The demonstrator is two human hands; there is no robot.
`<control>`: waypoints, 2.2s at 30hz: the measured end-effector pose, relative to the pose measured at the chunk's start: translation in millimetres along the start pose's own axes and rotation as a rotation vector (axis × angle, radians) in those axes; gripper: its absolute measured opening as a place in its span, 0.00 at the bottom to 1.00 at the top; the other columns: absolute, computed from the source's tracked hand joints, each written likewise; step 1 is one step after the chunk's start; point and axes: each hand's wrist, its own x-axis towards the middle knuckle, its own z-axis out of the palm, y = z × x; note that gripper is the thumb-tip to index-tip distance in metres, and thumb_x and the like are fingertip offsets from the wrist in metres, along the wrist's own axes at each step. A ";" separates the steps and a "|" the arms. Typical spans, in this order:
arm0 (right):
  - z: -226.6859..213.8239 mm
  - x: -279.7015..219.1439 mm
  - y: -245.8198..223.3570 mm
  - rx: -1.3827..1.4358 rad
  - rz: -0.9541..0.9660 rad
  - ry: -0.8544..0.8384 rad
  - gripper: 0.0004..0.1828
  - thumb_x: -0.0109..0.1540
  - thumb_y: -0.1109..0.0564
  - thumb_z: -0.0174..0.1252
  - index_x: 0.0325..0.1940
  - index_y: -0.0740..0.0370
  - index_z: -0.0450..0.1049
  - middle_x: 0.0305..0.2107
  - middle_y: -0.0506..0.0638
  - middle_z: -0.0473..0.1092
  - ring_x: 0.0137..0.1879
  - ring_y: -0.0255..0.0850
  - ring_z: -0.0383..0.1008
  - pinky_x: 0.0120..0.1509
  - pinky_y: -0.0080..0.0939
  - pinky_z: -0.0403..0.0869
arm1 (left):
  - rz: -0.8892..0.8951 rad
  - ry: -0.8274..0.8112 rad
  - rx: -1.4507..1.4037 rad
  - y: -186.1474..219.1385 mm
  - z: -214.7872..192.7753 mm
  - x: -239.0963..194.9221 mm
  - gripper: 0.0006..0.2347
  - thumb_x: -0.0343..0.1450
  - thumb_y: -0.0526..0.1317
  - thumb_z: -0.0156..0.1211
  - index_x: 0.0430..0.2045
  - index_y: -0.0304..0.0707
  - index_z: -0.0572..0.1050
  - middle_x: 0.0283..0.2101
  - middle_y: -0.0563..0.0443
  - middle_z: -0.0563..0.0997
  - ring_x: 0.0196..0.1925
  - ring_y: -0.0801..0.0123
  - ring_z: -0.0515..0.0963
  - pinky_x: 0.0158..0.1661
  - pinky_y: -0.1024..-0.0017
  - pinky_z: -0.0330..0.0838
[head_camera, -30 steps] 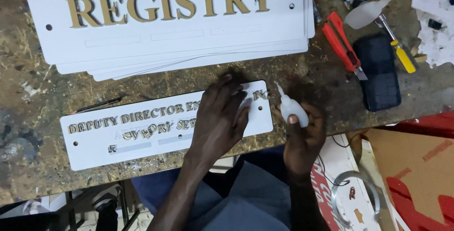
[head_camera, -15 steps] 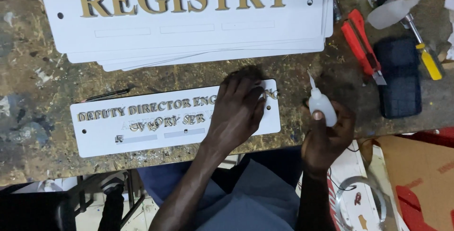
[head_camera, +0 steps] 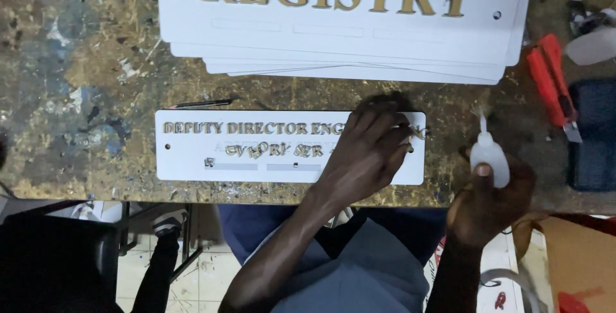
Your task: Applying glue to the back of laser-cut letters on a white sign board.
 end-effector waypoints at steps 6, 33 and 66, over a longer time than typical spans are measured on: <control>-1.2 4.8 -22.4 0.053 0.157 -0.026 0.39 0.62 0.34 0.79 0.64 0.59 0.71 0.61 0.56 0.75 0.66 0.47 0.81 0.64 0.39 0.88 | -0.033 0.236 -0.125 -1.5 -14.3 -35.5 0.08 0.85 0.39 0.61 0.53 0.33 0.80 0.59 0.41 0.82 0.68 0.41 0.79 0.66 0.44 0.74; -3.6 14.9 28.7 -0.022 0.041 -0.161 0.23 0.65 0.52 0.79 0.56 0.66 0.77 0.40 0.55 0.75 0.52 0.42 0.81 0.57 0.45 0.83 | -0.047 0.538 -0.006 -21.4 -26.3 -72.4 0.09 0.70 0.32 0.78 0.43 0.32 0.89 0.46 0.38 0.89 0.48 0.44 0.88 0.52 0.47 0.84; 4.7 15.9 5.1 -0.106 -0.035 -0.317 0.23 0.65 0.55 0.79 0.55 0.71 0.78 0.43 0.64 0.79 0.55 0.52 0.84 0.59 0.54 0.83 | -0.147 0.485 -0.012 -12.0 -39.6 -59.3 0.07 0.74 0.29 0.73 0.44 0.27 0.86 0.48 0.34 0.87 0.51 0.37 0.87 0.53 0.46 0.83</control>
